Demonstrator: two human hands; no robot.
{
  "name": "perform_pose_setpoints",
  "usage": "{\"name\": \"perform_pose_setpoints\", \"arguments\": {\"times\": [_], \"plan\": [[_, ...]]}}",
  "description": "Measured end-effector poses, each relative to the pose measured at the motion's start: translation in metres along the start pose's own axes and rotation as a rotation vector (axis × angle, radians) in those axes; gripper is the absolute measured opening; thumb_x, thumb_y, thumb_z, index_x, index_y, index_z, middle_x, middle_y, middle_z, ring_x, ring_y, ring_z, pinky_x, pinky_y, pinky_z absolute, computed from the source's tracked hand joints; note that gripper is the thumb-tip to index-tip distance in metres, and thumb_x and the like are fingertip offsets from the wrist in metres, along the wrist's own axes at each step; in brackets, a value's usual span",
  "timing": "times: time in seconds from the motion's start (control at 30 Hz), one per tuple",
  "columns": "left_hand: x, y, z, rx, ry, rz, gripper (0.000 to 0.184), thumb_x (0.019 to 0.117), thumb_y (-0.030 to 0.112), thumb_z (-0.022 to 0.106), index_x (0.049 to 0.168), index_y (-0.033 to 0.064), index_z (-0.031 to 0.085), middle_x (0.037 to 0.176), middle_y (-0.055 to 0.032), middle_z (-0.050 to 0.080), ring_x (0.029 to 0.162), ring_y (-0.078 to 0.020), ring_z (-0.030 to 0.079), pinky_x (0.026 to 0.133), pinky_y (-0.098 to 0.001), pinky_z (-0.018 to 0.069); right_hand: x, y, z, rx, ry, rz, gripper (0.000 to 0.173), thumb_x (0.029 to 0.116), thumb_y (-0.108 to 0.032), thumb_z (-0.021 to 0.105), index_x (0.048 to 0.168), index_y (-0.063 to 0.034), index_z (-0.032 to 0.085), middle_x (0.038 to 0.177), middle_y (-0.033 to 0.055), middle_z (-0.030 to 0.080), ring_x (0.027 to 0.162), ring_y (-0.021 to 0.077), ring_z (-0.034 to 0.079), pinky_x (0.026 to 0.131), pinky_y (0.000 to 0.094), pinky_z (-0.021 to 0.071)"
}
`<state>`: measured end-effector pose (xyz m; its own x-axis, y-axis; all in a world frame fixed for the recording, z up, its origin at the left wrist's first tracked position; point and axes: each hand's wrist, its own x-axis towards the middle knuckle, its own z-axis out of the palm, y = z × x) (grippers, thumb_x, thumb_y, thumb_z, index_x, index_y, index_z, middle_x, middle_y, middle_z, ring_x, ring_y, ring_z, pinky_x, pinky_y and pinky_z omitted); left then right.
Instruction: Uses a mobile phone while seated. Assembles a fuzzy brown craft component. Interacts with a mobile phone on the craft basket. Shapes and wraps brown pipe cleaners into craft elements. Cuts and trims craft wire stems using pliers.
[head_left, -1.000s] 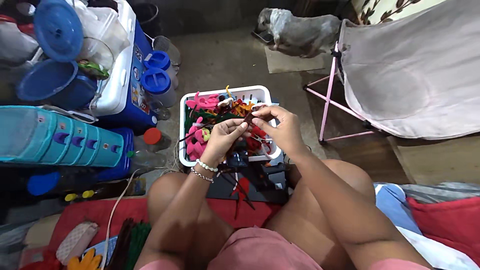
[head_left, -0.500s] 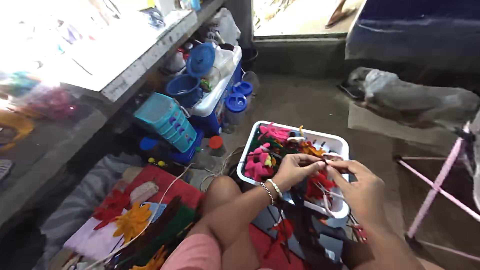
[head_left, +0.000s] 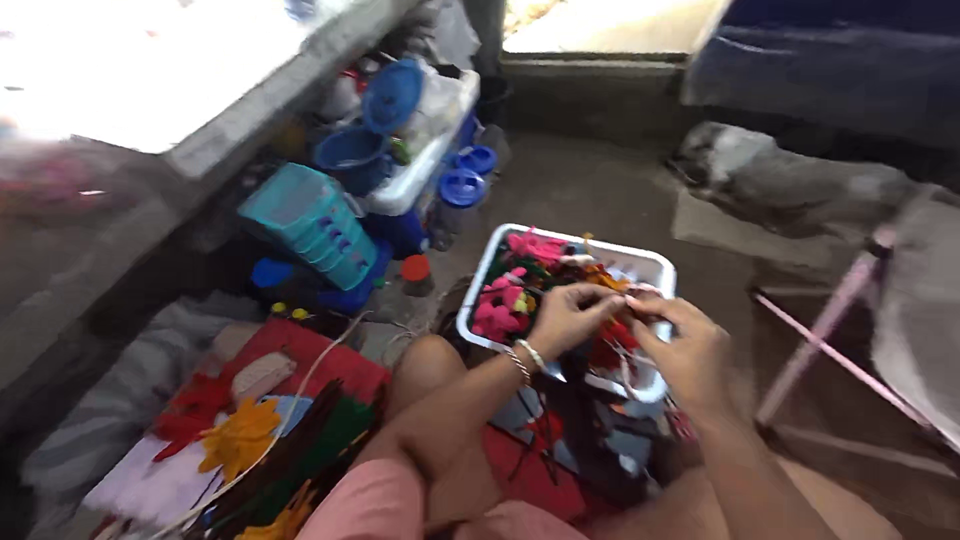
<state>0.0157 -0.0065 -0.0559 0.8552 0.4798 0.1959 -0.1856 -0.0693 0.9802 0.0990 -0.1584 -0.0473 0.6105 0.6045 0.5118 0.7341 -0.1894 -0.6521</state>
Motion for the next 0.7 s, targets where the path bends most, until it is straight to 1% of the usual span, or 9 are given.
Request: {"name": "perform_pose_setpoints", "arguments": {"times": [0.07,0.13,0.2,0.27,0.33,0.4,0.6,0.7], "plan": [[0.000,-0.001,0.002,0.001,-0.008,-0.091,0.014,0.0971,0.009,0.067,0.103,-0.0028,0.074,0.092,-0.0052,0.073,0.082,-0.0068,0.068,0.080,-0.0274,0.0582,0.001,-0.001,0.002,-0.046,0.038,0.010,0.017,0.0867,-0.008,0.074,0.102,-0.0019,0.079,0.102,0.0172,0.075,0.098,0.0311,0.072,0.089,0.0471,0.0571],[0.000,-0.007,0.005,-0.052,-0.033,-0.167,0.015,0.0989,0.010,0.066,0.107,-0.0002,0.073,0.093,-0.0041,0.073,0.084,-0.0092,0.068,0.081,-0.0296,0.0576,0.000,0.002,0.001,-0.064,0.077,0.021,0.011,0.0860,-0.009,0.077,0.095,-0.0035,0.079,0.097,0.0128,0.076,0.097,0.0290,0.072,0.090,0.0478,0.0566],[0.001,-0.011,0.008,-0.112,-0.046,-0.226,0.016,0.1006,0.011,0.064,0.111,0.0013,0.072,0.096,-0.0040,0.072,0.085,-0.0101,0.067,0.080,-0.0293,0.0572,0.000,0.008,-0.003,-0.060,0.085,0.027,0.009,0.0870,-0.011,0.079,0.094,-0.0058,0.079,0.096,0.0085,0.075,0.097,0.0246,0.071,0.093,0.0472,0.0546],[-0.001,-0.013,0.009,-0.149,-0.058,-0.279,0.017,0.1017,0.013,0.063,0.112,0.0038,0.072,0.096,-0.0021,0.072,0.083,-0.0081,0.065,0.075,-0.0252,0.0547,-0.001,0.012,-0.007,-0.065,0.071,0.025,0.010,0.0884,-0.014,0.078,0.096,-0.0081,0.079,0.096,0.0054,0.075,0.095,0.0201,0.070,0.096,0.0472,0.0518],[-0.002,-0.012,0.010,-0.177,-0.057,-0.330,0.015,0.1021,0.015,0.063,0.110,0.0070,0.074,0.093,0.0010,0.071,0.076,-0.0045,0.062,0.067,-0.0203,0.0508,0.000,0.013,-0.010,-0.073,0.050,0.014,0.010,0.0888,-0.013,0.078,0.098,-0.0088,0.079,0.096,0.0037,0.075,0.094,0.0173,0.070,0.099,0.0486,0.0489],[-0.004,-0.012,0.010,-0.204,-0.056,-0.365,0.015,0.1020,0.017,0.063,0.107,0.0087,0.075,0.091,0.0022,0.069,0.069,-0.0030,0.056,0.061,-0.0178,0.0465,0.001,0.015,-0.011,-0.089,0.037,-0.003,0.009,0.0887,-0.012,0.078,0.097,-0.0088,0.079,0.096,0.0036,0.076,0.092,0.0170,0.070,0.099,0.0493,0.0480],[-0.010,-0.003,0.010,-0.218,-0.068,-0.456,0.014,0.1023,0.017,0.063,0.108,0.0122,0.074,0.086,0.0046,0.067,0.063,0.0002,0.053,0.057,-0.0136,0.0433,0.001,0.013,-0.010,-0.094,0.003,0.010,0.007,0.0889,-0.010,0.077,0.095,-0.0070,0.077,0.096,0.0057,0.075,0.090,0.0185,0.070,0.095,0.0491,0.0489],[-0.011,0.000,0.009,-0.215,-0.072,-0.462,0.013,0.1024,0.018,0.063,0.108,0.0134,0.074,0.083,0.0046,0.066,0.060,0.0000,0.052,0.054,-0.0131,0.0424,0.000,0.012,-0.011,-0.085,-0.016,0.014,0.007,0.0889,-0.009,0.076,0.096,-0.0069,0.076,0.097,0.0059,0.074,0.091,0.0185,0.070,0.094,0.0488,0.0495]]}}
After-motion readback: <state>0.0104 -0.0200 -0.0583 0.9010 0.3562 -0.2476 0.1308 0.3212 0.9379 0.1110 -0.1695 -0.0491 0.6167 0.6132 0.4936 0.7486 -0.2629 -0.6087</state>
